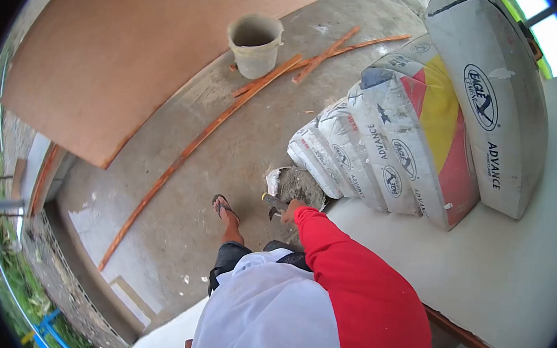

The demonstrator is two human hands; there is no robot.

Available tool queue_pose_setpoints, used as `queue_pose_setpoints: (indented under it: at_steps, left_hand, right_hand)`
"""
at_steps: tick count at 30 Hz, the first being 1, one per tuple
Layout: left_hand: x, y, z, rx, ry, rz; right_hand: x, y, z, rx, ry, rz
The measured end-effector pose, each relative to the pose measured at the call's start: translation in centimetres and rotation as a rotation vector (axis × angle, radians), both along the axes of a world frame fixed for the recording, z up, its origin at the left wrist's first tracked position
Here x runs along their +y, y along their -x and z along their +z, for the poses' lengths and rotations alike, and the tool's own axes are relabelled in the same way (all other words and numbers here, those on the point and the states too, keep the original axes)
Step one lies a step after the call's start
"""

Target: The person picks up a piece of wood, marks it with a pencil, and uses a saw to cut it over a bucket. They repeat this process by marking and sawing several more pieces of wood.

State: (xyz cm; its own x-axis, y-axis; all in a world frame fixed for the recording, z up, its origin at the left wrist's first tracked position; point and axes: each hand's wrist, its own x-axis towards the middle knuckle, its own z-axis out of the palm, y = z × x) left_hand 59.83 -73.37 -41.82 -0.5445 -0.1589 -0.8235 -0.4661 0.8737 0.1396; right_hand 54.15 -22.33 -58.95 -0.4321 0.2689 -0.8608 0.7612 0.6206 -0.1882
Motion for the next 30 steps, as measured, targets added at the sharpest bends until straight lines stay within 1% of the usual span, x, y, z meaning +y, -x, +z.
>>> queue_pose_setpoints:
  at_steps: [3,6,7,8,10,11,13,15,16,17,18,19,20,21,22,23,25,27,29,30]
  left_hand:
    - [-1.8,9.5,-1.9,-0.014,-0.006,-0.155]
    - [-4.0,19.5,-3.6,-0.023,0.013,-0.360]
    - [-5.9,22.9,-5.1,-0.011,0.021,-0.468]
    - [-7.6,26.7,-6.0,0.019,0.029,-0.608]
    - [-9.4,33.4,-7.0,0.084,0.024,-0.728]
    - [-6.2,36.2,-4.4,0.071,-0.009,-0.585]
    - [2.1,41.8,2.4,0.070,-0.073,-0.293]
    - [2.3,46.6,0.8,0.013,0.025,-0.249]
    - [3.6,47.7,1.4,0.059,0.038,-0.345]
    - [6.1,49.3,2.6,0.122,0.021,-0.461]
    - [8.7,50.7,1.9,0.169,-0.007,-0.559]
    - [11.3,52.1,1.3,0.174,-0.014,-0.620]
    - [14.1,52.8,0.4,0.171,-0.018,-0.674]
    - [17.4,53.7,-0.4,0.165,-0.031,-0.725]
    - [20.4,54.7,-1.1,0.160,-0.046,-0.774]
    - [23.5,55.7,-1.3,0.152,-0.065,-0.820]
    - [29.5,57.5,-1.7,0.142,-0.115,-0.904]
    - [34.9,58.8,-1.6,0.131,-0.174,-0.981]
    - [39.1,60.1,-1.3,0.125,-0.238,-1.057]
    - [40.8,60.7,-1.1,0.118,-0.266,-1.093]
  right_hand:
    - [2.0,3.2,-0.7,0.046,-0.053,-0.067]
    - [3.3,6.7,-0.8,0.086,-0.144,-0.266]
    - [3.1,7.1,-0.9,0.081,-0.164,-0.317]
    - [2.0,7.4,-0.4,0.068,-0.112,-0.387]
    - [3.3,9.8,1.8,0.067,-0.047,-0.518]
    - [3.7,10.6,1.7,0.065,-0.069,-0.499]
    - [3.8,12.1,0.6,0.067,-0.112,-0.458]
    - [4.4,14.3,0.1,0.041,-0.055,-0.464]
    - [4.8,15.5,0.1,0.059,-0.043,-0.483]
    - [5.3,17.3,1.0,0.147,-0.041,-0.481]
    - [5.9,18.6,-1.3,0.234,-0.122,-0.444]
    - [6.9,20.7,0.6,0.245,-0.131,-0.416]
    - [7.9,22.9,5.6,0.358,-0.104,-0.439]
    - [9.3,25.2,9.7,0.398,-0.060,-0.382]
    - [10.1,27.0,15.1,0.464,-0.108,-0.369]
    - [11.1,28.4,21.5,0.529,-0.083,-0.325]
    - [11.6,29.1,29.7,0.920,-0.255,-0.237]
    - [11.5,27.7,41.2,1.167,-0.409,-0.216]
    - [11.7,24.8,50.0,1.160,-0.630,-0.170]
    - [11.9,23.1,54.1,1.247,-0.754,-0.163]
